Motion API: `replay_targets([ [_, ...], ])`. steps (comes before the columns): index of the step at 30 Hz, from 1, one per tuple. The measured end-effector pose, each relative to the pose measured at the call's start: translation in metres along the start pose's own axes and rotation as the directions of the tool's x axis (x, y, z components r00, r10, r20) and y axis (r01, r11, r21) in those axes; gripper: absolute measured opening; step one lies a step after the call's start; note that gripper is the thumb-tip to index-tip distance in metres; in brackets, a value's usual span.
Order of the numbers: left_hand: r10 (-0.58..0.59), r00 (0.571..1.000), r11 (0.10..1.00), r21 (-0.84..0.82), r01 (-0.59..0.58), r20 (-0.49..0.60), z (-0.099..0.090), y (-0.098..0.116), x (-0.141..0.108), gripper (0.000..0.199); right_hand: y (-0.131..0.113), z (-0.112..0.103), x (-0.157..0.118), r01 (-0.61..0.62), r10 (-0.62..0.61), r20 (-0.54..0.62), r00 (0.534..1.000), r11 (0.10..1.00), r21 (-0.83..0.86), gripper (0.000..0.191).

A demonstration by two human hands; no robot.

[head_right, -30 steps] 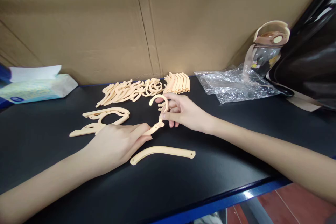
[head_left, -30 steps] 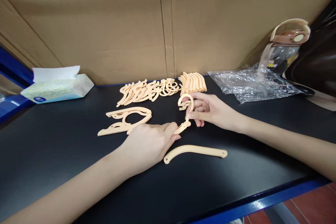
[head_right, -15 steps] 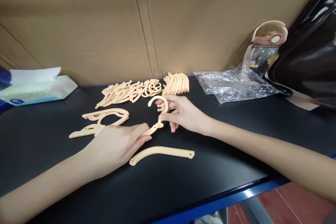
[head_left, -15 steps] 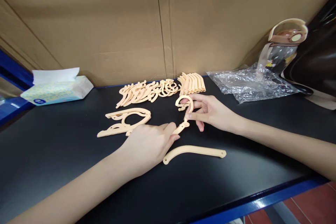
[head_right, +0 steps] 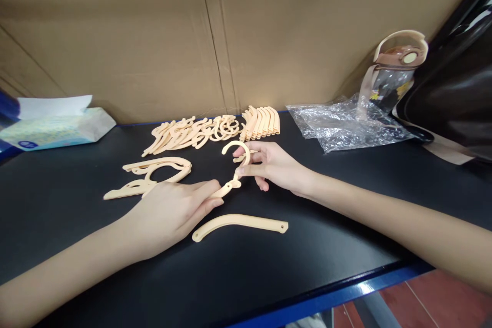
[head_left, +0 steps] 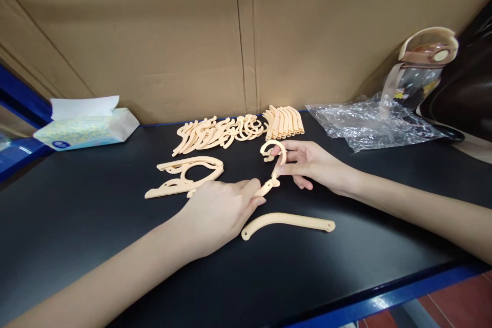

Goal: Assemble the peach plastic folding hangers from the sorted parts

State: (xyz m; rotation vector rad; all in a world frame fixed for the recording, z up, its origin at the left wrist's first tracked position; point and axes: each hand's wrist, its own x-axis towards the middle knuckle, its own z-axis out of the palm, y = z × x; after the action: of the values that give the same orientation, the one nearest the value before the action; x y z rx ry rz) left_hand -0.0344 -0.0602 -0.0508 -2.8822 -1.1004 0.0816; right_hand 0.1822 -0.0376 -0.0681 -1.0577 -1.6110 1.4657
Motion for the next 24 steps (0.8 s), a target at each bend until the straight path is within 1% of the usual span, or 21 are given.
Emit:
replay_targets([
  [4, 0.001, 1.000, 1.000, 0.000, -0.001, 0.018, -0.0009, 0.0004, 0.0004, 0.026, 0.0015, -0.0001, 0.0005, -0.018, 0.017, 0.003, 1.000, 0.999, 0.042, 0.026],
  [8, 0.007, 1.000, 1.000, 0.003, -0.007, 0.015, -0.0006, -0.0001, 0.0000, 0.026, 0.0018, -0.0004, 0.0014, -0.022, 0.021, 0.016, 1.000, 0.997, 0.068, 0.022],
  [15, -0.004, 1.000, 1.000, 0.008, 0.004, 0.018, 0.0018, -0.0021, 0.0000, 0.028, 0.0007, 0.0009, -0.0003, -0.015, 0.013, 0.021, 1.000, 0.997, 0.081, 0.026],
  [20, -0.003, 1.000, 1.000, -0.021, 0.004, 0.029, -0.0011, -0.0001, 0.0004, 0.028, -0.0006, 0.0020, -0.0006, -0.009, 0.006, 0.038, 0.999, 0.996, 0.085, 0.027],
  [22, -0.030, 0.998, 0.998, -0.048, 0.032, 0.046, -0.0035, 0.0008, 0.0006, 0.027, -0.0011, 0.0020, -0.0007, 0.000, -0.003, 0.046, 0.999, 0.997, 0.076, 0.027],
  [24, -0.073, 0.995, 0.990, -0.112, 0.081, 0.073, -0.0062, 0.0010, 0.0003, 0.025, -0.0010, 0.0023, -0.0002, 0.015, -0.018, 0.045, 0.999, 0.998, 0.062, 0.027],
])
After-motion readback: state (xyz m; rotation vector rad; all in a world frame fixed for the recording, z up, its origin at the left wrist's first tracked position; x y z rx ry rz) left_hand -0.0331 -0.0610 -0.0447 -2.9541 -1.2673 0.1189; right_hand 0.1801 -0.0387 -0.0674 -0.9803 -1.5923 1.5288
